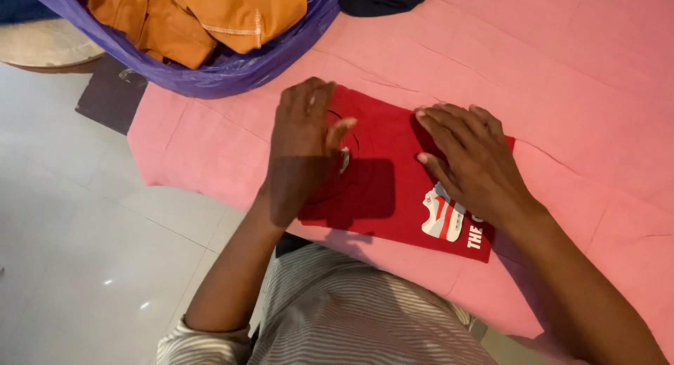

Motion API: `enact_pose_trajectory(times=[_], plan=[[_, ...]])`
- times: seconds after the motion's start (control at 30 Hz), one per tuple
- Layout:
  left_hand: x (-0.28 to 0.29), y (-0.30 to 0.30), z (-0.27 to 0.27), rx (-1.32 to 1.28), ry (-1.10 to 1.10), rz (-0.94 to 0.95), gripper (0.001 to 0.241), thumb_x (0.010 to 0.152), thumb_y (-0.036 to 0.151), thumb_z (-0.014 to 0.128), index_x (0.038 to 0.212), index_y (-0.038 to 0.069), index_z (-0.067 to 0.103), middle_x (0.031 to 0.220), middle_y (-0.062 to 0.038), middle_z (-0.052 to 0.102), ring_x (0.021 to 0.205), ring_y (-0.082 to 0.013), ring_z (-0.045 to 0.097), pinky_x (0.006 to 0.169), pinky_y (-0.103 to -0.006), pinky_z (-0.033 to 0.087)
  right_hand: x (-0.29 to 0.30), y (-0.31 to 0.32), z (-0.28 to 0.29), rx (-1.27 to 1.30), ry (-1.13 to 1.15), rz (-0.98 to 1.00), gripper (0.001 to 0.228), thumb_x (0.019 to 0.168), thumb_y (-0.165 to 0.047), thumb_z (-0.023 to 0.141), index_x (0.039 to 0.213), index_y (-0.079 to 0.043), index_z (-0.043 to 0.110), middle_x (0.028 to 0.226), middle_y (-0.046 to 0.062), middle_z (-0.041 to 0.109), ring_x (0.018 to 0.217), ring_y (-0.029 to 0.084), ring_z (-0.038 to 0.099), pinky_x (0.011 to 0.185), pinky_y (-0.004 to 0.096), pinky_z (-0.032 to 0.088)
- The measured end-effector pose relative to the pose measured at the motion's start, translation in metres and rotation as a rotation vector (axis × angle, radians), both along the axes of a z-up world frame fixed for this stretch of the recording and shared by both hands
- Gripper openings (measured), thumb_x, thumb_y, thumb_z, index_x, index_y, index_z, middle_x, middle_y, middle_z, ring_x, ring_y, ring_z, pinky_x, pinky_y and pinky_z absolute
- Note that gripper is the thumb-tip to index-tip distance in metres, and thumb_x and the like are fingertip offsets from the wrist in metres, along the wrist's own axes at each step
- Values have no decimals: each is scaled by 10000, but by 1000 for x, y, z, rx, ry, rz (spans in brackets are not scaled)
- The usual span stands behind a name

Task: The person folds a red t-shirt on a pink surface. They smooth the fabric, fold the sleeves inward, fold the shirt in half lengthwise, and then fold it into a compact rectangle.

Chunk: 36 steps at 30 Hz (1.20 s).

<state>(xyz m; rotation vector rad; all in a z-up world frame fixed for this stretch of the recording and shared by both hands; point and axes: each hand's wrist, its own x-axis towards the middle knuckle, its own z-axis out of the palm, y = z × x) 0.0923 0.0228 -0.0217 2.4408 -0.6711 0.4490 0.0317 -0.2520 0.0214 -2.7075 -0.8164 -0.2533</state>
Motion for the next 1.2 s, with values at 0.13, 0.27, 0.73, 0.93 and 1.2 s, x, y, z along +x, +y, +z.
enact_pose_trajectory(times=[0.13,0.27,0.73,0.93,1.2], plan=[[24,8,-5,-166,152,5,270,1025,349,667,1048,80,651,886,-38,595,847,-266,542,688,-425,455,24,22,-3,54,5,8,446,1073,-270,580,1443,-21,575,1395,143,636,1293,326,554,1066,482,387],[35,9,-10,-276,379,60,212,842,292,878,1000,223,755,728,81,652,722,-122,653,650,-285,543,51,48,-21,159,66,3,375,1028,-261,674,1341,-55,666,1230,123,671,1229,363,593,986,510,428],[36,9,14,-295,545,-59,132,934,179,671,833,95,689,605,-101,648,641,-322,674,643,-439,522,84,72,-29,445,249,-34,72,1001,-156,744,1048,-102,746,906,91,689,979,363,634,835,466,497],[4,23,20,-328,299,-15,260,953,268,736,1074,77,607,891,-143,629,936,-424,658,780,-530,515,80,85,-9,294,174,151,407,978,1,597,1345,-170,637,1390,115,523,1314,441,477,996,608,422],[-69,75,18,-28,234,-420,552,821,600,761,1096,121,772,1070,-73,685,1065,-259,582,881,-431,395,94,81,-17,266,233,227,108,1073,-50,565,1153,-108,608,1255,47,670,1215,329,544,970,519,381]])
